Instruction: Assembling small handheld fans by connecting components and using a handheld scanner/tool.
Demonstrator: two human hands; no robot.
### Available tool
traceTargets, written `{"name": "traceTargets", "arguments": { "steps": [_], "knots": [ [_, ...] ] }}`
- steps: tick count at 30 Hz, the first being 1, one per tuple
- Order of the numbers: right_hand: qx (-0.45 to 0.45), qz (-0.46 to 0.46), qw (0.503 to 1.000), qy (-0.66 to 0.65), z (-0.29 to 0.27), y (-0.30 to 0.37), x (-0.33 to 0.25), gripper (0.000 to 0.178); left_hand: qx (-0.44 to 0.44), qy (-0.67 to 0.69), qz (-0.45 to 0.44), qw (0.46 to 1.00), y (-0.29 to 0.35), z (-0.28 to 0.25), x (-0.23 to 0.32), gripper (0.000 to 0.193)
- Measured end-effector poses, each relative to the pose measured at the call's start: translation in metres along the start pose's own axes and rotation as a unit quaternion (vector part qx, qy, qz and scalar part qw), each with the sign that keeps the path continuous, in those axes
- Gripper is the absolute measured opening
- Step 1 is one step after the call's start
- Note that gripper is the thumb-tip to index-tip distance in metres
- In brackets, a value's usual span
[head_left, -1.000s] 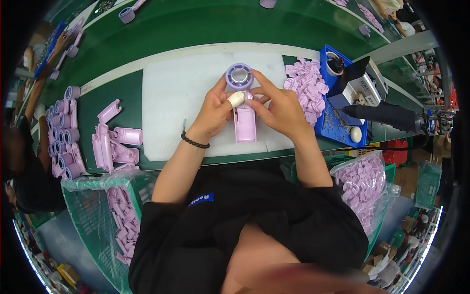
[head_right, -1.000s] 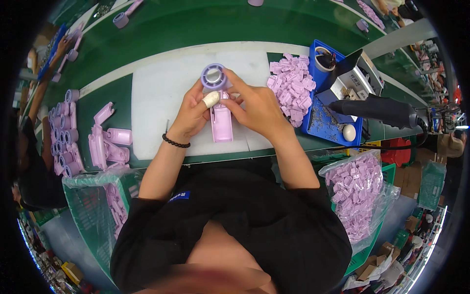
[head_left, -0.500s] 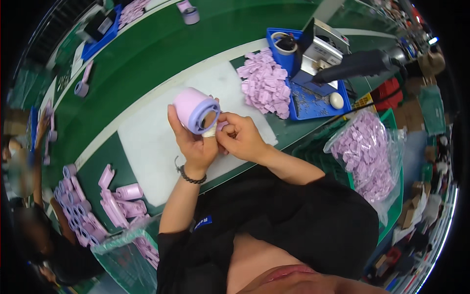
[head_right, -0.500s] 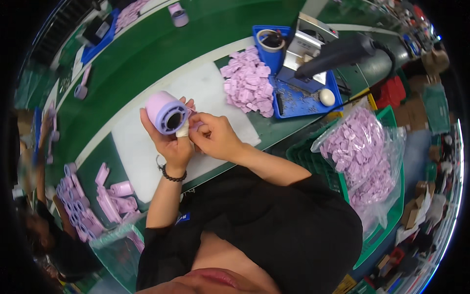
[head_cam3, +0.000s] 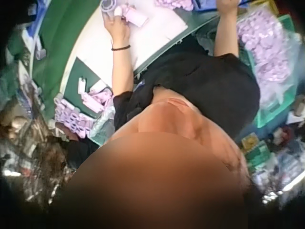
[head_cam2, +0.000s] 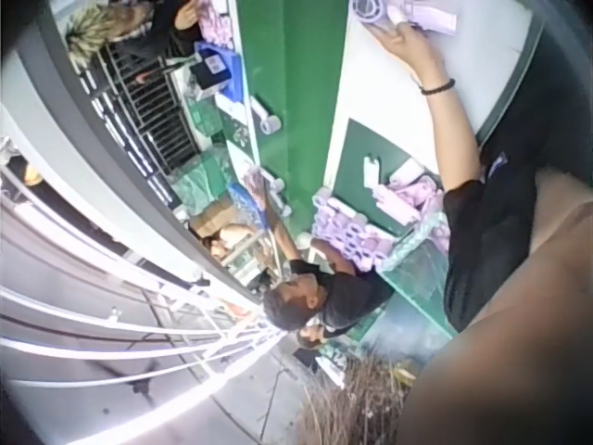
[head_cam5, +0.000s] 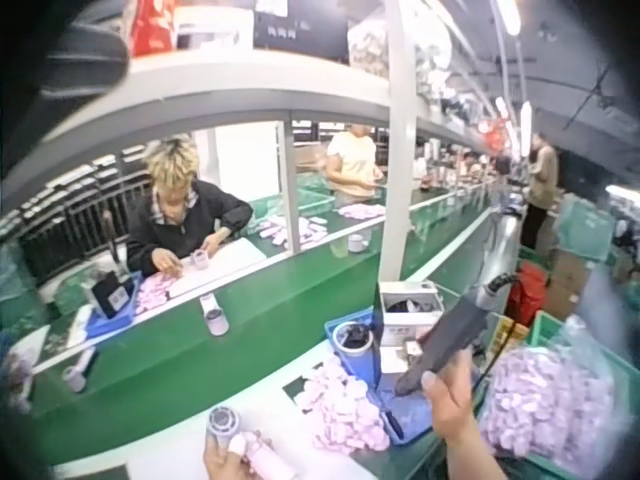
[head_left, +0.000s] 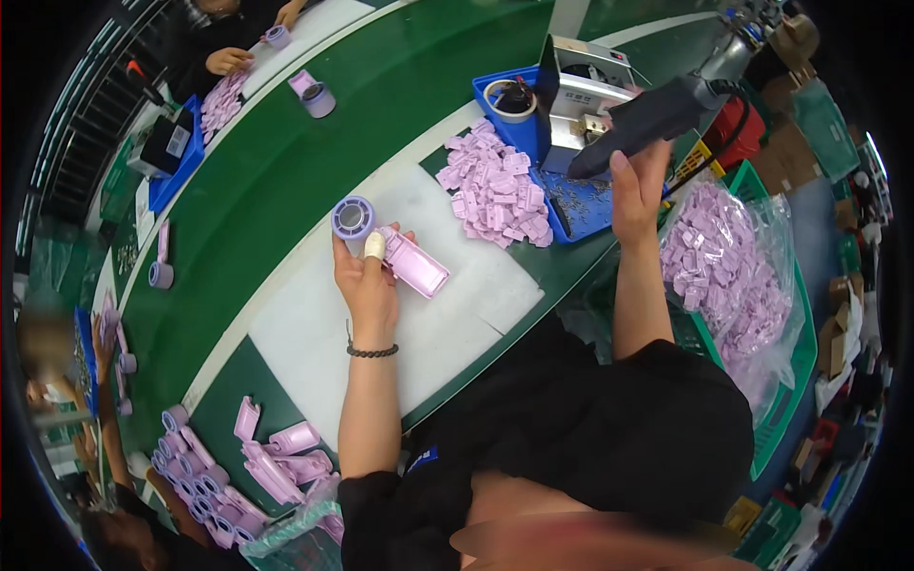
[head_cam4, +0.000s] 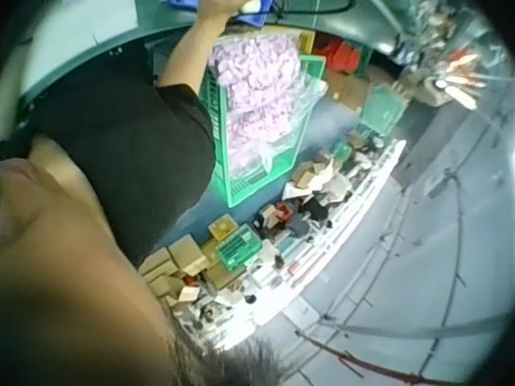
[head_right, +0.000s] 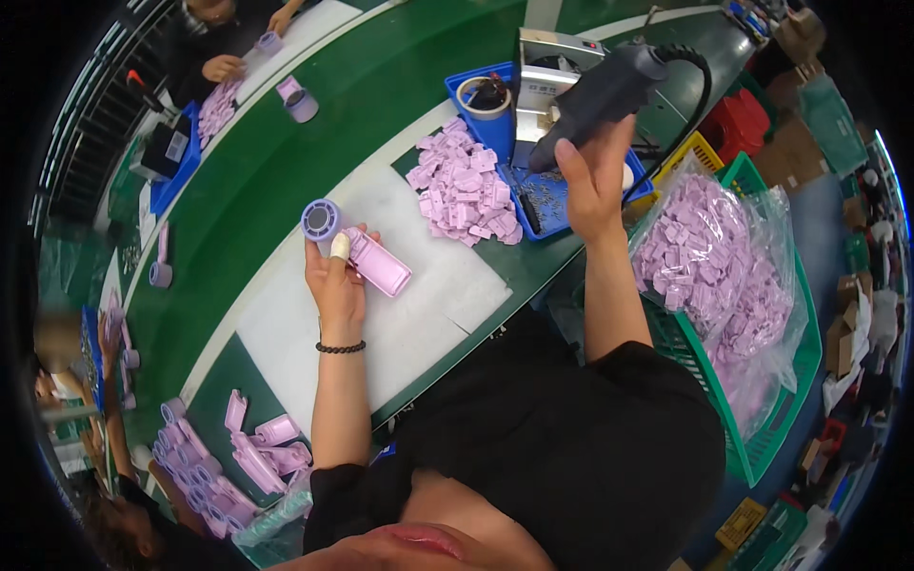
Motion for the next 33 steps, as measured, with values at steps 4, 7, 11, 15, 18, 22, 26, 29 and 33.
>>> {"name": "traceTargets", "arguments": {
  "steps": [4,7,11,15,18,22,26,29,33],
  "knots": [
    [-0.117,0.137,0.973,-0.146,-0.014,-0.010,0.010,0.063,-0.009,-0.037,0.003,0.999,0.000,-0.003,0.001,0.066],
    [-0.249,0.061,0.910,-0.326,-0.022,-0.013,0.012,0.053,-0.012,-0.071,-0.002,0.997,0.006,0.002,0.002,0.069],
    [-0.153,0.068,0.946,-0.279,-0.026,-0.023,0.003,0.045,-0.010,-0.132,0.007,0.991,0.009,0.004,0.001,0.071],
    [0.097,0.068,0.984,-0.136,-0.044,-0.046,0.010,0.043,-0.019,-0.195,0.018,0.980,0.013,0.007,0.000,0.073],
    [0.175,-0.011,0.981,-0.081,-0.053,-0.070,0.024,0.041,-0.023,-0.227,0.025,0.973,0.013,0.005,-0.002,0.074],
    [0.135,-0.021,0.990,-0.038,-0.043,-0.061,0.033,0.038,-0.034,-0.218,0.023,0.975,0.013,0.004,-0.004,0.074],
    [0.079,-0.064,0.994,0.045,-0.020,-0.056,0.038,0.033,-0.033,-0.222,0.014,0.974,0.013,0.007,0.000,0.074],
    [0.007,0.062,0.998,-0.005,-0.013,-0.077,0.047,0.034,-0.033,-0.228,0.004,0.973,0.015,0.009,0.001,0.074],
    [-0.018,0.145,0.987,-0.071,-0.027,-0.096,0.074,0.040,-0.049,-0.231,0.002,0.972,0.014,0.011,-0.001,0.074]
  ]
}}
Point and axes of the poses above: each hand's wrist, its own y-axis away from the middle knuckle, its own z-axis out of the palm, x = y × z, the point moved 3 cm from there along -y, towards the middle knuckle, and after that the axes turned 2 degrees about -z, right-handed, at the moved point
